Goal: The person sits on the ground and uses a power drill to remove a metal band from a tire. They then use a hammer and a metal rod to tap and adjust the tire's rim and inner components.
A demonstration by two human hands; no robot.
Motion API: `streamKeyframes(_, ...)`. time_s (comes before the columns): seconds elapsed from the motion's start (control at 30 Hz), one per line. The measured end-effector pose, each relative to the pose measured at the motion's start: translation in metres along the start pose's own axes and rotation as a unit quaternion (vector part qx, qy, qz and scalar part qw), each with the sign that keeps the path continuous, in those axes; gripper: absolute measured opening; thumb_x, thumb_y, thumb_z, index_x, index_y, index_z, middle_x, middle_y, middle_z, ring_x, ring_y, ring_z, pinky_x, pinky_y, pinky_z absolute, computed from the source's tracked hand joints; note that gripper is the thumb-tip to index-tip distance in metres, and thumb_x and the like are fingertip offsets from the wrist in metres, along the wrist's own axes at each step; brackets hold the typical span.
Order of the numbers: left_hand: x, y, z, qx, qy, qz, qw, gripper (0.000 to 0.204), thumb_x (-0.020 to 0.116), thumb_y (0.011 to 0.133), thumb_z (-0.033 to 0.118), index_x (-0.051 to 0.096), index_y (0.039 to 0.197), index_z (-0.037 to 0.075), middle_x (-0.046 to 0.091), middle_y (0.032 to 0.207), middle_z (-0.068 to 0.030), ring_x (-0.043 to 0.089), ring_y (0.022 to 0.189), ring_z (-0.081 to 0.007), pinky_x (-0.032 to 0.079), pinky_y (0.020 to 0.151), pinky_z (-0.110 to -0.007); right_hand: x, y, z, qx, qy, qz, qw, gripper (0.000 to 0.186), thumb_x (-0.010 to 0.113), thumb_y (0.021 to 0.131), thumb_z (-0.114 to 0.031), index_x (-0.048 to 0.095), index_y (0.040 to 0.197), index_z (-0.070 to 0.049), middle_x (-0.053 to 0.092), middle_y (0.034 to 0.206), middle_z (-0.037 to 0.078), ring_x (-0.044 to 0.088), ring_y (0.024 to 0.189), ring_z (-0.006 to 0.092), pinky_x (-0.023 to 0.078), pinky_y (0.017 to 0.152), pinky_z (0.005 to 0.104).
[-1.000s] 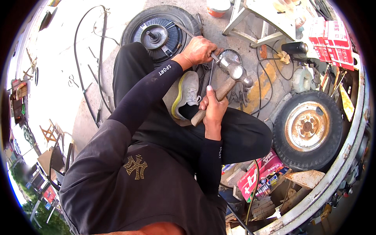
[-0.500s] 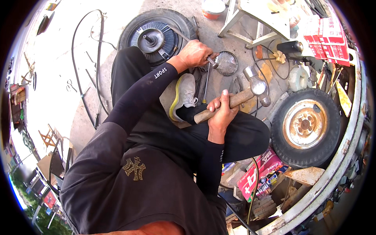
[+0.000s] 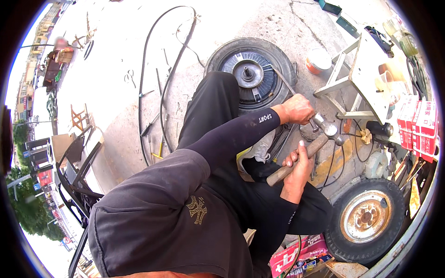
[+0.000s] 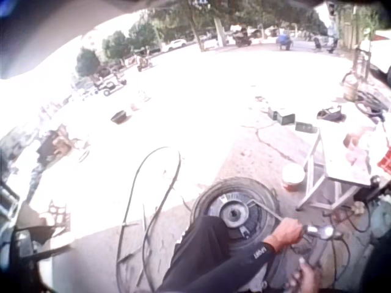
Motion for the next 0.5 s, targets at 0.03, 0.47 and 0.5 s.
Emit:
streamKeyframes(0.03, 0.001, -0.001, 0.002, 0.009, 0.006, -0.004, 1.0, 0.019, 0.068, 0.069, 0.028, 0.067, 0.062, 0.01, 0.064, 0.061, -0.0145, 0.065, 0.058, -0.0355, 0.051, 0.054, -0.044, 0.005, -0.005, 0.0, -0.024, 0.01, 0.018, 1.0, 0.03, 0.067, 0.094, -0.027, 0.045, 0.082, -0.012, 0.04, 0.061, -0.003, 0.04, 0.046, 0.0105, 0.037, 0.047, 0.0285)
streamKeyframes(0.47, -0.011, 0.009, -0.002, 0.005, -0.017, 0.025, 1.0, 0.02, 0.066, 0.074, 0.027, 0.065, 0.062, 0.011, 0.063, 0.061, -0.0141, 0.064, 0.06, -0.0358, 0.05, 0.056, -0.046, -0.029, -0.001, 0.011, -0.073, 0.1, 0.065, 0.99, 0.033, 0.065, 0.095, -0.032, 0.044, 0.076, -0.014, 0.038, 0.061, -0.004, 0.04, 0.048, 0.0103, 0.037, 0.049, 0.0284)
streamKeyframes(0.5, -0.011, 0.007, -0.002, 0.009, -0.02, 0.029, 0.999, 0.02, 0.067, 0.074, 0.028, 0.065, 0.063, 0.011, 0.063, 0.061, -0.0142, 0.064, 0.06, -0.0359, 0.05, 0.056, -0.046, -0.034, -0.001, 0.003, -0.108, 0.112, 0.083, 0.984, 0.033, 0.065, 0.095, -0.032, 0.044, 0.075, -0.014, 0.038, 0.061, -0.004, 0.04, 0.048, 0.01, 0.037, 0.049, 0.028)
Point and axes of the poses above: each hand's wrist, its own y-axis towards the middle knuckle, its own x-axis out of the palm, z = x × y, the point moved 5 cm from there along y, towards the middle knuckle
